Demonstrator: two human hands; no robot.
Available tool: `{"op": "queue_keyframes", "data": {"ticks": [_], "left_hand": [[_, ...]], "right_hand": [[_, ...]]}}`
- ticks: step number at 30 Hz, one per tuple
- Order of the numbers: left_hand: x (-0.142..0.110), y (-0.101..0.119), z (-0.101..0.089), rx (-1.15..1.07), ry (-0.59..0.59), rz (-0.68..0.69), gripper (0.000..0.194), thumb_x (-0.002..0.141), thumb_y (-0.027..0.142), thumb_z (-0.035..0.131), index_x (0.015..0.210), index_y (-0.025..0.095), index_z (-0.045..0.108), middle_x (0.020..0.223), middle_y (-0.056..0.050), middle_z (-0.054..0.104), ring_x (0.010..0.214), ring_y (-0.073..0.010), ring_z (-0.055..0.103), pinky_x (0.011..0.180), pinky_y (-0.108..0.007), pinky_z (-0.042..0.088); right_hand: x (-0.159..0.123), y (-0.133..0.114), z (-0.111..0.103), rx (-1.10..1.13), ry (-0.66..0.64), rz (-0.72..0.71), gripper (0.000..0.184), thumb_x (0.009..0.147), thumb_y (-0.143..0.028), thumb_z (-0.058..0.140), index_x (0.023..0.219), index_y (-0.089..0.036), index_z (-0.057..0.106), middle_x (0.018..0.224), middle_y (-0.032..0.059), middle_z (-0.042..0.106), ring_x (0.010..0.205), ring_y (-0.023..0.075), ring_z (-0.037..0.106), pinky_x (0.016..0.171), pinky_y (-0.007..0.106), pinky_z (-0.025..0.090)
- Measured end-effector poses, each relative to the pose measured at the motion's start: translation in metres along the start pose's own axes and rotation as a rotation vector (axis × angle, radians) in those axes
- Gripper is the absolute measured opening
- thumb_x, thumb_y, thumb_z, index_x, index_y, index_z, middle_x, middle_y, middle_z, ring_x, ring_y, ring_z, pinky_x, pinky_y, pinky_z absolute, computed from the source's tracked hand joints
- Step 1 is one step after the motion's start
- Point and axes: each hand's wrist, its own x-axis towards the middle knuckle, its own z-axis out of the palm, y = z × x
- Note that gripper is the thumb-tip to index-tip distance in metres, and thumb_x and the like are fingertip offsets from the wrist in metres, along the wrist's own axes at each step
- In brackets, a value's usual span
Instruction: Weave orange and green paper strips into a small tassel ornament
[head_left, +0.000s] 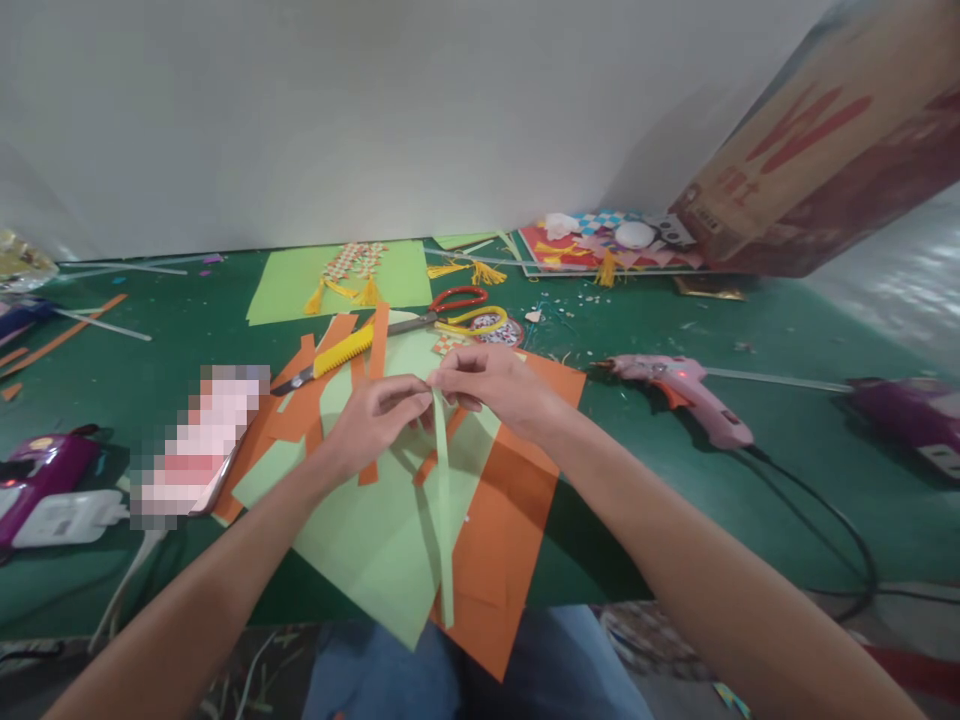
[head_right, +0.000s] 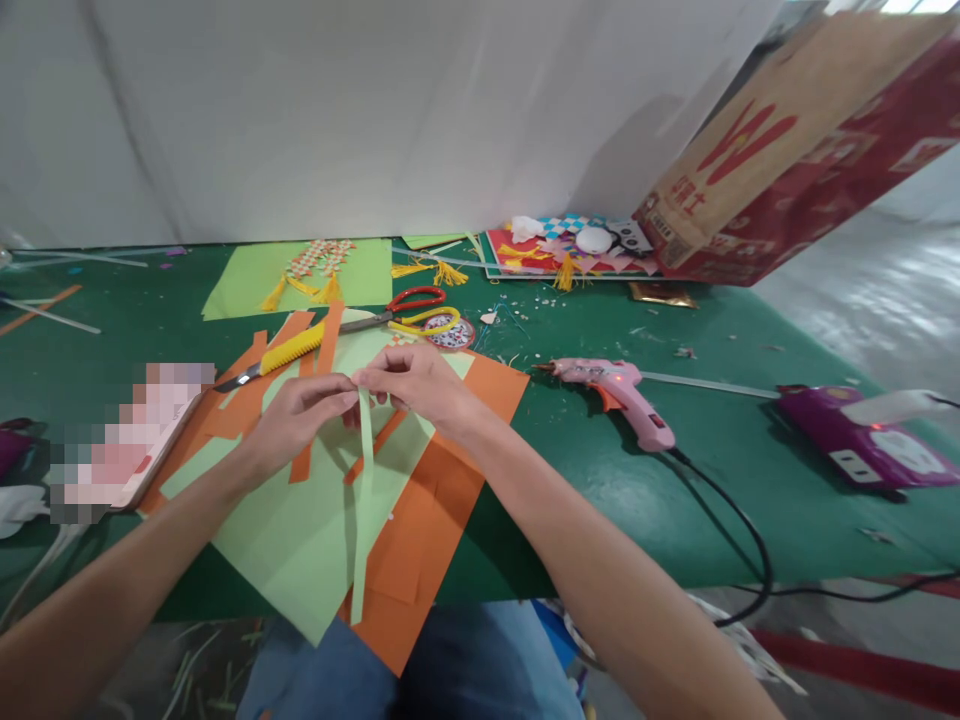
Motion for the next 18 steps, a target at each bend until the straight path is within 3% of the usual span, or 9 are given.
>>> {"op": "queue_keyframes", "data": {"ticks": [12, 18], "left_hand": [[-0.0014, -0.0008, 0.0019, 0.086, 0.039, -0.025, 0.033, 0.083, 0.043, 0.055, 0.064, 0.018, 0.06, 0.063, 0.0, 0.064, 0.061, -0.0133, 0.058, 0.06, -0.025, 0.044], [-0.0004, -0.0054, 0.0026, 0.095, 0.057, -0.013, 0.028, 0.083, 0.038, 0.056, 0.064, 0.018, 0.061, 0.062, 0.001, 0.065, 0.057, -0.0119, 0.055, 0.057, -0.023, 0.042]], "right_hand": [[0.0012, 0.004, 0.0037, -0.009, 0.005, -0.018, 0.033, 0.063, -0.043, 0.076, 0.056, -0.017, 0.056, 0.046, -0.0051, 0.047, 0.044, 0.0059, 0.039, 0.044, 0.023, 0.031], [0.0017, 0.0075, 0.0056, 0.021, 0.031, -0.023, 0.034, 0.062, -0.043, 0.076, 0.055, -0.016, 0.056, 0.047, -0.0042, 0.049, 0.045, 0.0062, 0.041, 0.044, 0.023, 0.032]]}}
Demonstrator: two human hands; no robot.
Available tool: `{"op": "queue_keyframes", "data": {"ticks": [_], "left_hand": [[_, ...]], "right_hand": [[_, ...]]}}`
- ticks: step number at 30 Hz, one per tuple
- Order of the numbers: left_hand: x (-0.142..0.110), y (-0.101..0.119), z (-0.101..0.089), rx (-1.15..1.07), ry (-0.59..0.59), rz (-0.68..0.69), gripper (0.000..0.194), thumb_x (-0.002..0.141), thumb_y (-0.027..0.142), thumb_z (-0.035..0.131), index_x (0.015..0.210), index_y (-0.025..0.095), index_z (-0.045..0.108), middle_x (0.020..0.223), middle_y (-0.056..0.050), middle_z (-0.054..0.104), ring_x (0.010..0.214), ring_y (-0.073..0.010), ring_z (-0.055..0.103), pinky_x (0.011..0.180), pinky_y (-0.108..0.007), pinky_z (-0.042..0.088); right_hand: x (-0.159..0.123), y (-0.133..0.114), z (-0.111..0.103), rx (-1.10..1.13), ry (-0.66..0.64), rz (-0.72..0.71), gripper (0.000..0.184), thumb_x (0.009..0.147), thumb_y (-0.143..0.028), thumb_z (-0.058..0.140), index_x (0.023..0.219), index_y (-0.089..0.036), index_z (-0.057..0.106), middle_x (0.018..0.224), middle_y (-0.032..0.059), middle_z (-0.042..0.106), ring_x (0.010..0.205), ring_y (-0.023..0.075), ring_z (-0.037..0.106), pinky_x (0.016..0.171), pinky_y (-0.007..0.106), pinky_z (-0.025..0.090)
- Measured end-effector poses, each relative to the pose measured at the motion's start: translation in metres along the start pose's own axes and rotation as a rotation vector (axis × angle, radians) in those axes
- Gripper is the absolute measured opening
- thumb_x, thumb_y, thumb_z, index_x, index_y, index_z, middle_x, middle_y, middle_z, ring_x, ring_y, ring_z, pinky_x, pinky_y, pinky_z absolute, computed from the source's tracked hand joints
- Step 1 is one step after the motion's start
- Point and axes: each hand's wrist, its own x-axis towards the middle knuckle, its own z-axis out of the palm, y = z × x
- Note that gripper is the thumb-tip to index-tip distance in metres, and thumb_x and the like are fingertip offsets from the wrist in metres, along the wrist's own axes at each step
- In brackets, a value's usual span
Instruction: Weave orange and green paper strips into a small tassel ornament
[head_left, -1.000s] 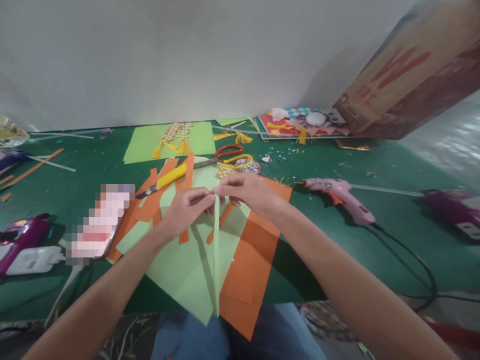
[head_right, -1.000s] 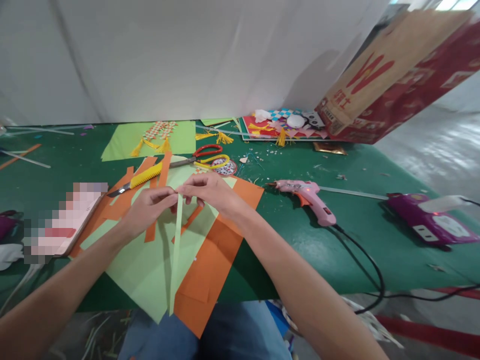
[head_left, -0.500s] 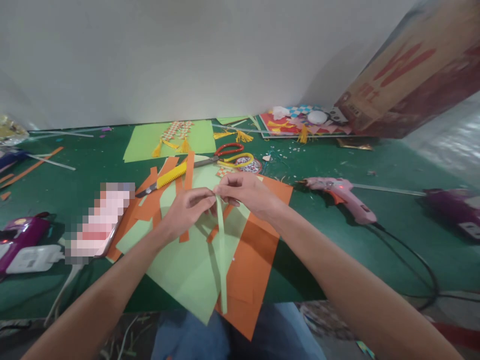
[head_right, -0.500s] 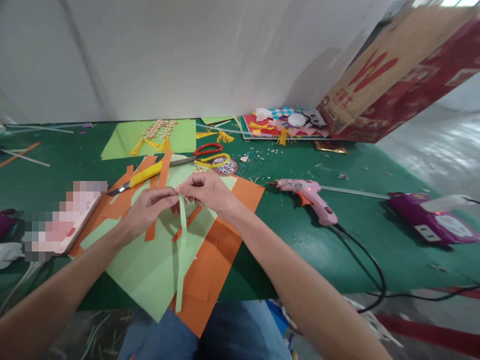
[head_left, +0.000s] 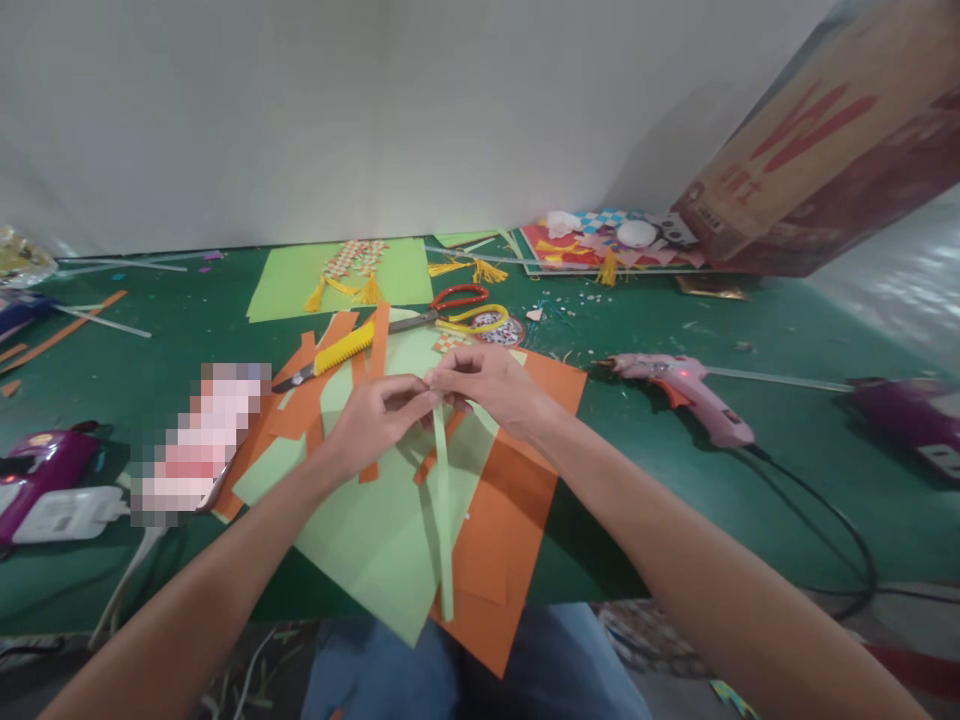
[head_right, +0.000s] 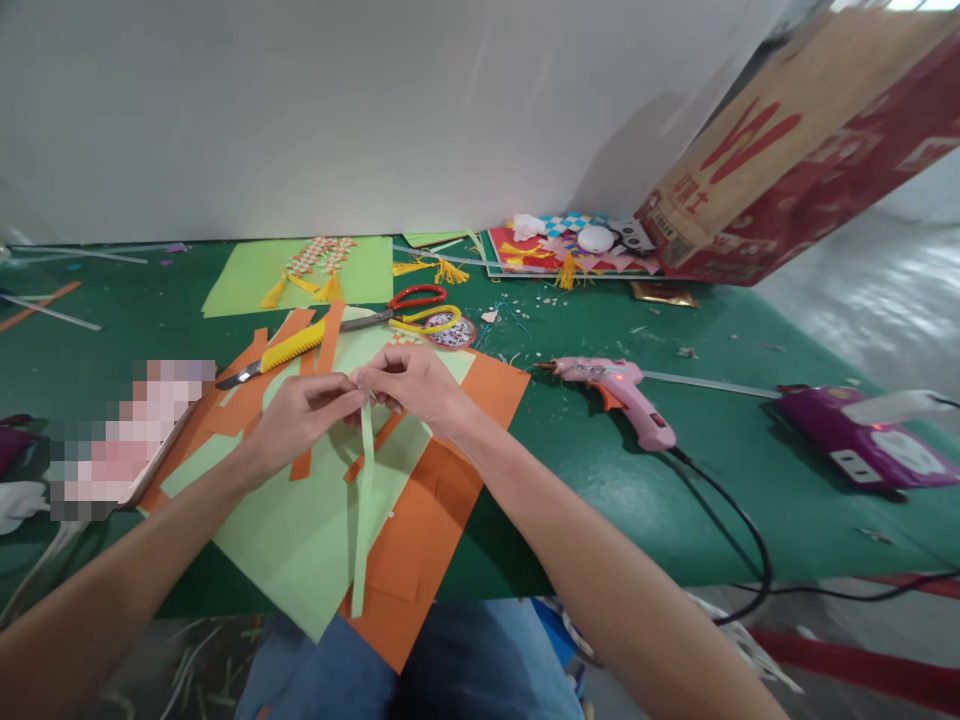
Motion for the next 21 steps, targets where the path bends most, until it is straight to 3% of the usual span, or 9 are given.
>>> {"op": "queue_keyframes", "data": {"ticks": [6, 12, 21], "left_hand": [[0.001, 0.001, -0.001, -0.015, -0.003, -0.009, 0.025, 0.083, 0.034, 0.055, 0.065, 0.018, 0.06, 0.062, 0.0, 0.066, 0.061, -0.0128, 0.06, 0.063, -0.024, 0.046], [0.001, 0.001, -0.001, -0.04, -0.01, -0.013, 0.023, 0.081, 0.034, 0.056, 0.065, 0.018, 0.06, 0.063, 0.001, 0.064, 0.06, -0.0128, 0.06, 0.061, -0.024, 0.047], [0.001, 0.0, 0.001, -0.03, -0.051, -0.024, 0.025, 0.081, 0.035, 0.056, 0.062, 0.018, 0.058, 0.062, 0.001, 0.063, 0.059, -0.0125, 0.058, 0.058, -0.023, 0.045]], "right_hand": [[0.0, 0.0, 0.003, 0.006, 0.01, -0.02, 0.029, 0.067, -0.037, 0.072, 0.054, -0.017, 0.055, 0.046, -0.0046, 0.05, 0.043, 0.0055, 0.041, 0.043, 0.023, 0.031], [-0.001, -0.008, 0.001, -0.011, 0.048, 0.014, 0.026, 0.062, -0.038, 0.075, 0.059, -0.016, 0.061, 0.054, -0.0032, 0.055, 0.044, 0.0053, 0.041, 0.044, 0.023, 0.032], [-0.001, -0.007, 0.002, 0.007, 0.06, -0.019, 0.033, 0.06, -0.039, 0.077, 0.051, -0.017, 0.054, 0.048, -0.0051, 0.049, 0.046, 0.0056, 0.039, 0.046, 0.024, 0.027]]}}
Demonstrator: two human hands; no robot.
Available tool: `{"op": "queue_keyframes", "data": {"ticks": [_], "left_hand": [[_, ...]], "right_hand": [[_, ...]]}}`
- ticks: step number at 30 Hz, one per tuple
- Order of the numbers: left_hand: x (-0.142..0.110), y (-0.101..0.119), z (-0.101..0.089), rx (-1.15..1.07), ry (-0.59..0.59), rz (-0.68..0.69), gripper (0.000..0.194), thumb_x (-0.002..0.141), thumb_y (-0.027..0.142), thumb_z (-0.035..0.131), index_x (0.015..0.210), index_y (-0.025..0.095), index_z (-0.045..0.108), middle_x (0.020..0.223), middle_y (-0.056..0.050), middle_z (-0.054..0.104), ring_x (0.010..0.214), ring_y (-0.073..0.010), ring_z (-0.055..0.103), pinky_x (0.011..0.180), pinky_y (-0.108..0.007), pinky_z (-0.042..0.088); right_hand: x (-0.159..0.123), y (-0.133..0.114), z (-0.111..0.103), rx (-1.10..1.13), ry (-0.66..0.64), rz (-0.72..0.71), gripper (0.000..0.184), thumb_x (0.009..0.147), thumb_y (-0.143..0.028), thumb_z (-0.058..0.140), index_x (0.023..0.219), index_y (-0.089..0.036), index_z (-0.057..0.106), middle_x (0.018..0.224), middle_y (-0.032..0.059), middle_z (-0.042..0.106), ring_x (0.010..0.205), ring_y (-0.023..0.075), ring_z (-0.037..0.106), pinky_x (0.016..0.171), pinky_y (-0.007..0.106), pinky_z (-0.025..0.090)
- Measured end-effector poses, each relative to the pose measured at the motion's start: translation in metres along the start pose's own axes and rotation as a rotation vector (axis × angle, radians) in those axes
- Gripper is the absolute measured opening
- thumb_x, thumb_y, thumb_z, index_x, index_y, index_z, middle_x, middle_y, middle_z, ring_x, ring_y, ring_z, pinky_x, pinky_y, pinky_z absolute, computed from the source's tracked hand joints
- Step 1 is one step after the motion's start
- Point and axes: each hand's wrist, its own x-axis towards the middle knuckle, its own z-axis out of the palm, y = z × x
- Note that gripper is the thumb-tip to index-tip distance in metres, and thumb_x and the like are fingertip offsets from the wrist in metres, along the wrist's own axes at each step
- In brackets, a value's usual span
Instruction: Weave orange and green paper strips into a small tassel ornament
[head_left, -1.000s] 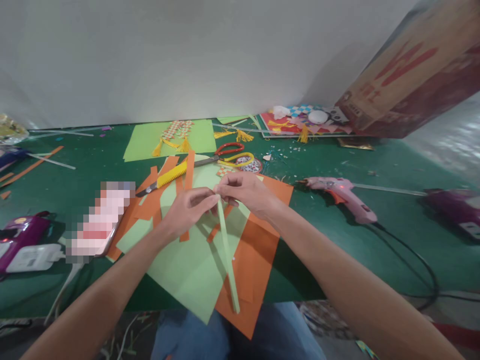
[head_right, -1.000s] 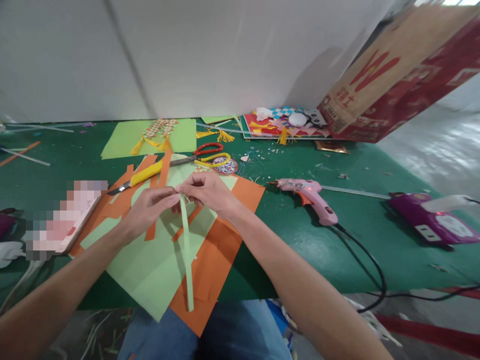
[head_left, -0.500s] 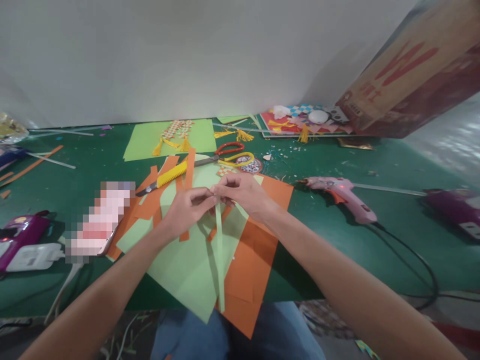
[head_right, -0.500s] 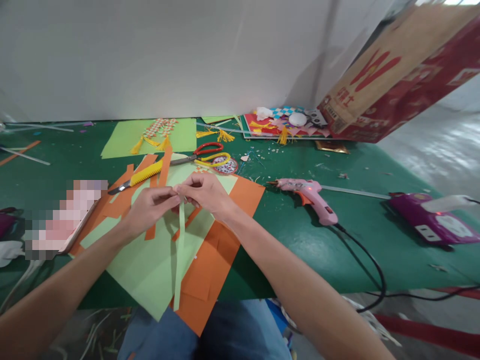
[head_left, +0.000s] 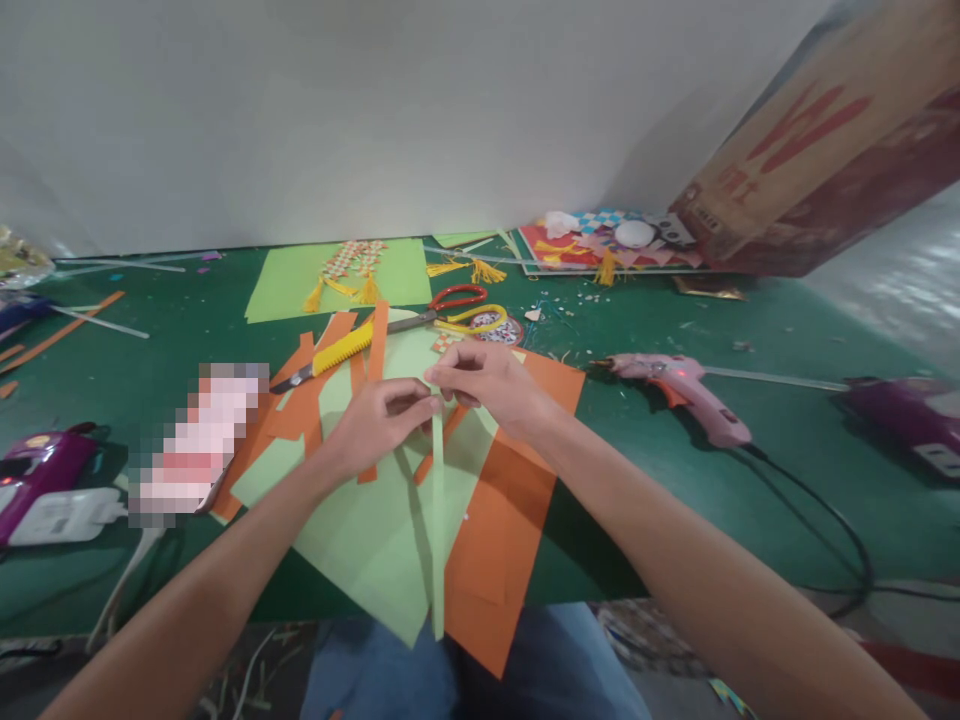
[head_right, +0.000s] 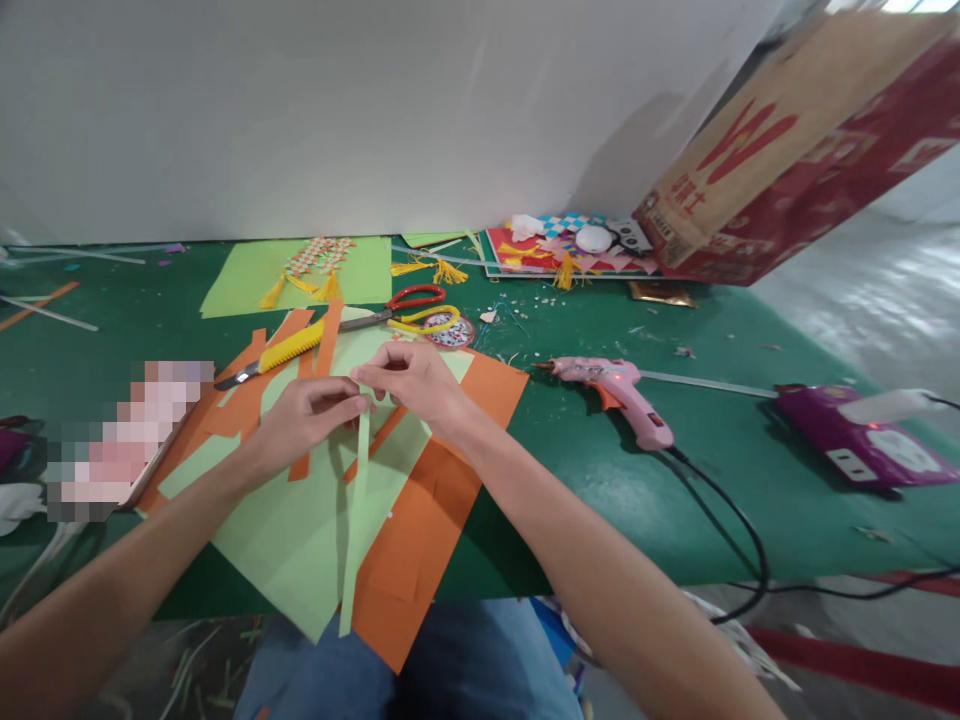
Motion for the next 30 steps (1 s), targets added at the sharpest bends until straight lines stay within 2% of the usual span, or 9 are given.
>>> {"op": "queue_keyframes", "data": {"ticks": [6, 13, 17, 19, 21, 24, 27, 30], "left_hand": [[0.002, 0.0, 0.001, 0.081, 0.014, -0.009, 0.031, 0.082, 0.039, 0.052, 0.061, 0.017, 0.06, 0.061, -0.001, 0.06, 0.052, -0.0105, 0.046, 0.05, -0.023, 0.035], [0.002, 0.0, -0.001, 0.007, 0.058, 0.012, 0.028, 0.081, 0.038, 0.056, 0.062, 0.018, 0.064, 0.06, -0.001, 0.059, 0.054, -0.0119, 0.049, 0.053, -0.024, 0.039], [0.005, -0.003, -0.002, -0.141, 0.263, -0.004, 0.027, 0.08, 0.039, 0.058, 0.063, 0.019, 0.064, 0.061, -0.001, 0.059, 0.057, -0.0123, 0.052, 0.056, -0.024, 0.043], [0.006, -0.005, -0.002, -0.193, 0.374, -0.008, 0.027, 0.08, 0.041, 0.06, 0.066, 0.019, 0.066, 0.065, -0.001, 0.059, 0.059, -0.0122, 0.051, 0.056, -0.024, 0.043], [0.007, -0.007, -0.002, -0.207, 0.422, -0.005, 0.026, 0.079, 0.042, 0.061, 0.068, 0.02, 0.068, 0.064, 0.0, 0.056, 0.059, -0.0117, 0.05, 0.055, -0.024, 0.042], [0.006, -0.006, 0.0, -0.197, 0.429, 0.004, 0.026, 0.076, 0.043, 0.064, 0.065, 0.02, 0.069, 0.066, 0.0, 0.054, 0.061, -0.0118, 0.048, 0.053, -0.024, 0.04], [0.006, -0.005, 0.003, -0.197, 0.407, 0.014, 0.025, 0.076, 0.043, 0.065, 0.066, 0.021, 0.07, 0.07, 0.0, 0.058, 0.065, -0.0127, 0.049, 0.054, -0.024, 0.041], [0.005, -0.004, 0.004, -0.204, 0.399, -0.004, 0.024, 0.076, 0.043, 0.065, 0.067, 0.021, 0.07, 0.072, 0.0, 0.059, 0.062, -0.012, 0.048, 0.055, -0.024, 0.041]], "right_hand": [[0.0, 0.006, 0.002, 0.039, -0.022, -0.027, 0.03, 0.065, -0.035, 0.073, 0.053, -0.018, 0.051, 0.048, -0.0059, 0.049, 0.046, 0.0054, 0.039, 0.045, 0.024, 0.027], [0.0, 0.003, 0.003, 0.004, 0.023, 0.001, 0.03, 0.067, -0.039, 0.072, 0.057, -0.018, 0.052, 0.051, -0.0049, 0.051, 0.046, 0.0058, 0.041, 0.044, 0.023, 0.027], [-0.001, 0.0, 0.001, -0.041, 0.069, 0.033, 0.029, 0.078, -0.037, 0.061, 0.059, -0.018, 0.05, 0.053, -0.0043, 0.05, 0.047, 0.0057, 0.041, 0.043, 0.022, 0.024], [-0.002, 0.0, 0.002, -0.04, 0.053, 0.061, 0.03, 0.08, -0.035, 0.058, 0.057, -0.018, 0.049, 0.056, -0.0032, 0.05, 0.049, 0.0061, 0.044, 0.043, 0.022, 0.024], [-0.002, 0.002, 0.005, -0.028, 0.004, 0.093, 0.027, 0.079, -0.033, 0.059, 0.058, -0.017, 0.052, 0.059, -0.0022, 0.052, 0.052, 0.0068, 0.046, 0.044, 0.022, 0.026], [-0.002, 0.006, 0.01, 0.007, -0.049, 0.116, 0.026, 0.077, -0.036, 0.061, 0.06, -0.017, 0.055, 0.058, -0.0031, 0.05, 0.05, 0.0062, 0.041, 0.044, 0.023, 0.027], [-0.001, 0.009, 0.014, 0.05, -0.033, 0.115, 0.023, 0.074, -0.038, 0.062, 0.064, -0.017, 0.059, 0.057, -0.0052, 0.045, 0.047, 0.0054, 0.034, 0.044, 0.023, 0.026], [-0.002, 0.01, 0.016, 0.075, -0.006, 0.137, 0.021, 0.073, -0.035, 0.063, 0.064, -0.017, 0.06, 0.057, -0.0052, 0.044, 0.048, 0.0057, 0.036, 0.044, 0.023, 0.026]]}}
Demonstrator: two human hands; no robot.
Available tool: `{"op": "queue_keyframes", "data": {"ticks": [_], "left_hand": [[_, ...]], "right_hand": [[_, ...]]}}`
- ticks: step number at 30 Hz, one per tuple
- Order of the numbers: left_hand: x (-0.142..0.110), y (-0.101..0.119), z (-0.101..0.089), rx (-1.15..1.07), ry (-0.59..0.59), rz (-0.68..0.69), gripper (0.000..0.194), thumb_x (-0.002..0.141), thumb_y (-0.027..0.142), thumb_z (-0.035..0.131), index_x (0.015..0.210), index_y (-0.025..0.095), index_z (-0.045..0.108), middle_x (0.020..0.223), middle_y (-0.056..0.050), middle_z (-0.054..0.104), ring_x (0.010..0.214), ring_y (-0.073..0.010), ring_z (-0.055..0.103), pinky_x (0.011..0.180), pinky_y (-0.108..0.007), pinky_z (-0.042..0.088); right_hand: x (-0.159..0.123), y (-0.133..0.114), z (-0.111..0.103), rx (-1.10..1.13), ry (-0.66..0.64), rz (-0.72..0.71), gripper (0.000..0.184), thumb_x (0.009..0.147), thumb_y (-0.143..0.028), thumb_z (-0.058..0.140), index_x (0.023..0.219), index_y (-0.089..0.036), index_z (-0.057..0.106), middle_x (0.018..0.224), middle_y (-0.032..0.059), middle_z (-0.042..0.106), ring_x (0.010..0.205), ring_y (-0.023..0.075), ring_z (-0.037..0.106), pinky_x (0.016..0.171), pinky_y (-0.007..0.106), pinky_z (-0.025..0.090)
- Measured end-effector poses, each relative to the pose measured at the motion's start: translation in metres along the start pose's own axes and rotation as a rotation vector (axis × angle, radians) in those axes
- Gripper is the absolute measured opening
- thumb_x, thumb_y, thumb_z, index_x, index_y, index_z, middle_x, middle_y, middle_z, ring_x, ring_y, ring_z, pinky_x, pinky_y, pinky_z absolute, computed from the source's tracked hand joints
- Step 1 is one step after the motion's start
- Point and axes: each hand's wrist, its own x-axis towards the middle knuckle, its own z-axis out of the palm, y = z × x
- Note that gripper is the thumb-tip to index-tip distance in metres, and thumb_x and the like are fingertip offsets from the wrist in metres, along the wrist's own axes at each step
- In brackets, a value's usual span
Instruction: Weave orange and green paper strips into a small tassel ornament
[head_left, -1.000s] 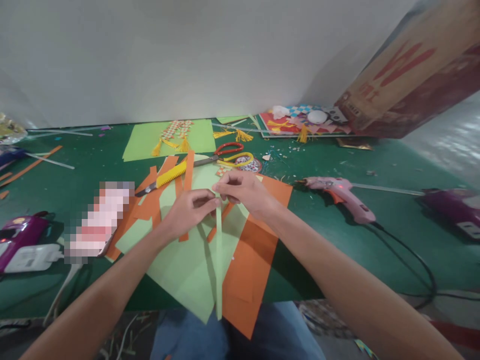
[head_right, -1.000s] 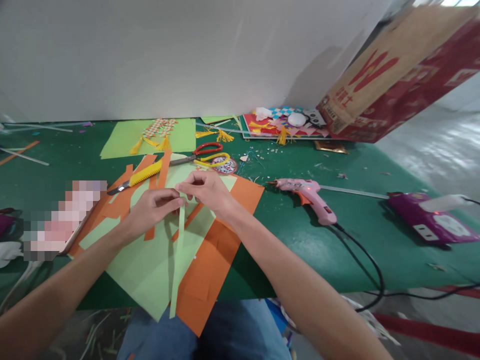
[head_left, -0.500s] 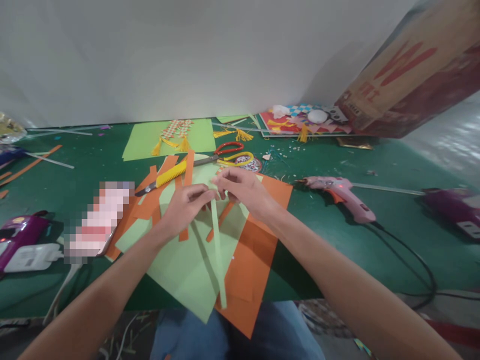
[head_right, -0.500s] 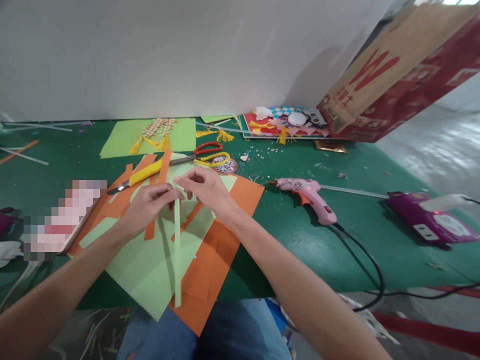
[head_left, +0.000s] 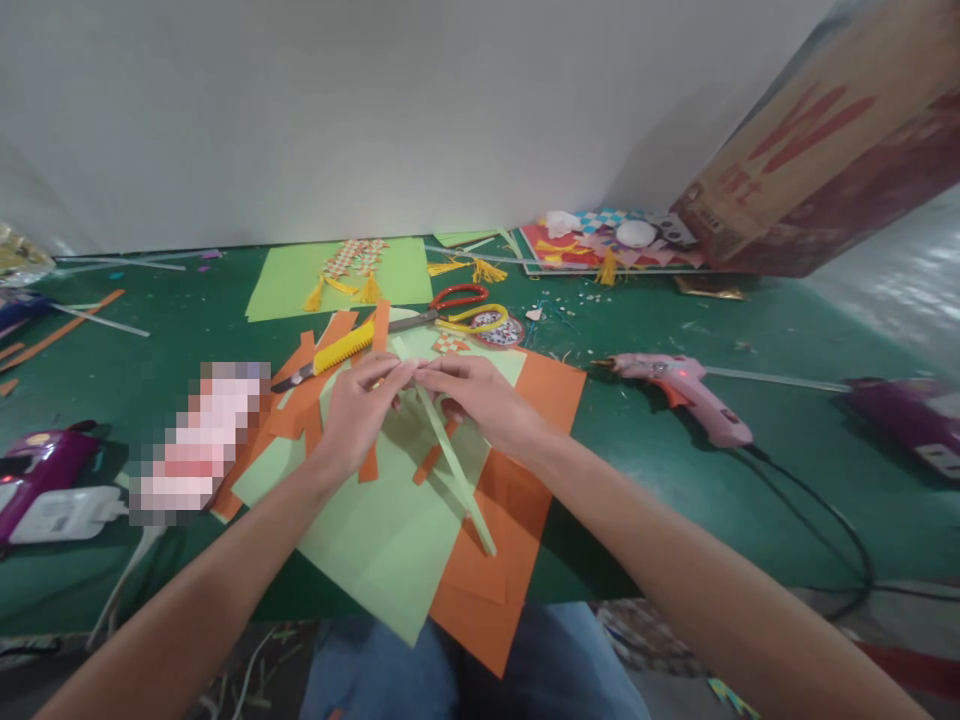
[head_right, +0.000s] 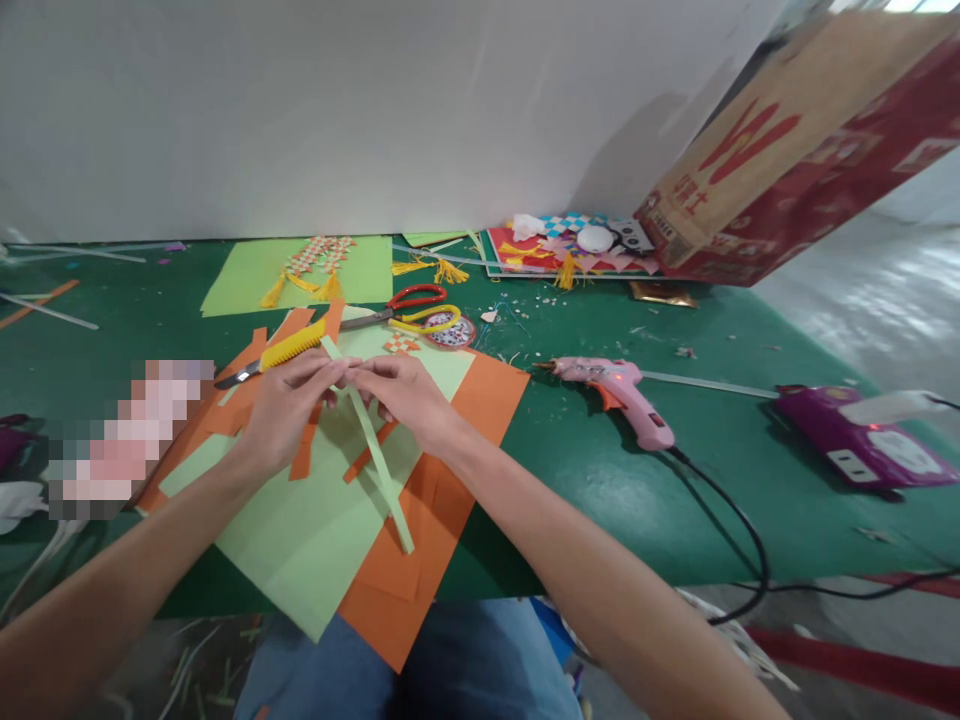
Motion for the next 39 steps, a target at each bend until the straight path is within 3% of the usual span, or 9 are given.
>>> {"op": "queue_keyframes", "data": {"ticks": [8, 18, 24, 34, 39], "left_hand": [[-0.001, 0.002, 0.0, 0.03, -0.002, -0.012, 0.034, 0.074, 0.047, 0.067, 0.055, 0.019, 0.062, 0.057, 0.002, 0.051, 0.055, -0.0114, 0.044, 0.054, -0.025, 0.039], [-0.001, -0.002, 0.0, -0.048, 0.036, -0.032, 0.024, 0.073, 0.044, 0.068, 0.068, 0.02, 0.073, 0.057, 0.002, 0.052, 0.054, -0.011, 0.045, 0.053, -0.025, 0.037], [0.005, -0.003, -0.003, -0.188, 0.108, -0.081, 0.022, 0.071, 0.042, 0.071, 0.071, 0.019, 0.073, 0.057, 0.002, 0.05, 0.055, -0.0095, 0.044, 0.051, -0.023, 0.037], [0.012, -0.004, -0.012, -0.259, 0.205, -0.061, 0.017, 0.071, 0.035, 0.071, 0.067, 0.019, 0.072, 0.056, 0.001, 0.049, 0.055, -0.009, 0.043, 0.048, -0.021, 0.035], [0.01, -0.001, -0.011, -0.225, 0.09, -0.11, 0.026, 0.072, 0.045, 0.069, 0.076, 0.019, 0.074, 0.063, -0.001, 0.053, 0.06, -0.0106, 0.048, 0.05, -0.021, 0.039]], "right_hand": [[-0.002, -0.003, 0.003, 0.083, 0.057, 0.051, 0.025, 0.069, -0.025, 0.064, 0.052, -0.017, 0.047, 0.052, -0.0063, 0.043, 0.044, 0.004, 0.035, 0.042, 0.023, 0.024], [-0.005, -0.006, 0.004, 0.097, 0.004, 0.112, 0.018, 0.069, -0.021, 0.06, 0.055, -0.017, 0.05, 0.053, -0.001, 0.057, 0.049, 0.0071, 0.05, 0.044, 0.022, 0.028], [-0.008, -0.008, 0.005, 0.033, -0.041, 0.142, 0.025, 0.073, -0.021, 0.06, 0.051, -0.018, 0.048, 0.05, -0.0005, 0.061, 0.041, 0.0045, 0.039, 0.044, 0.022, 0.028], [-0.009, -0.011, 0.006, 0.024, -0.104, 0.18, 0.025, 0.07, -0.016, 0.06, 0.048, -0.017, 0.05, 0.05, 0.0003, 0.062, 0.04, 0.0047, 0.041, 0.043, 0.022, 0.027], [-0.007, -0.008, 0.004, 0.034, -0.07, 0.136, 0.021, 0.067, -0.017, 0.06, 0.049, -0.018, 0.049, 0.051, -0.0001, 0.062, 0.043, 0.0053, 0.042, 0.045, 0.022, 0.03]]}}
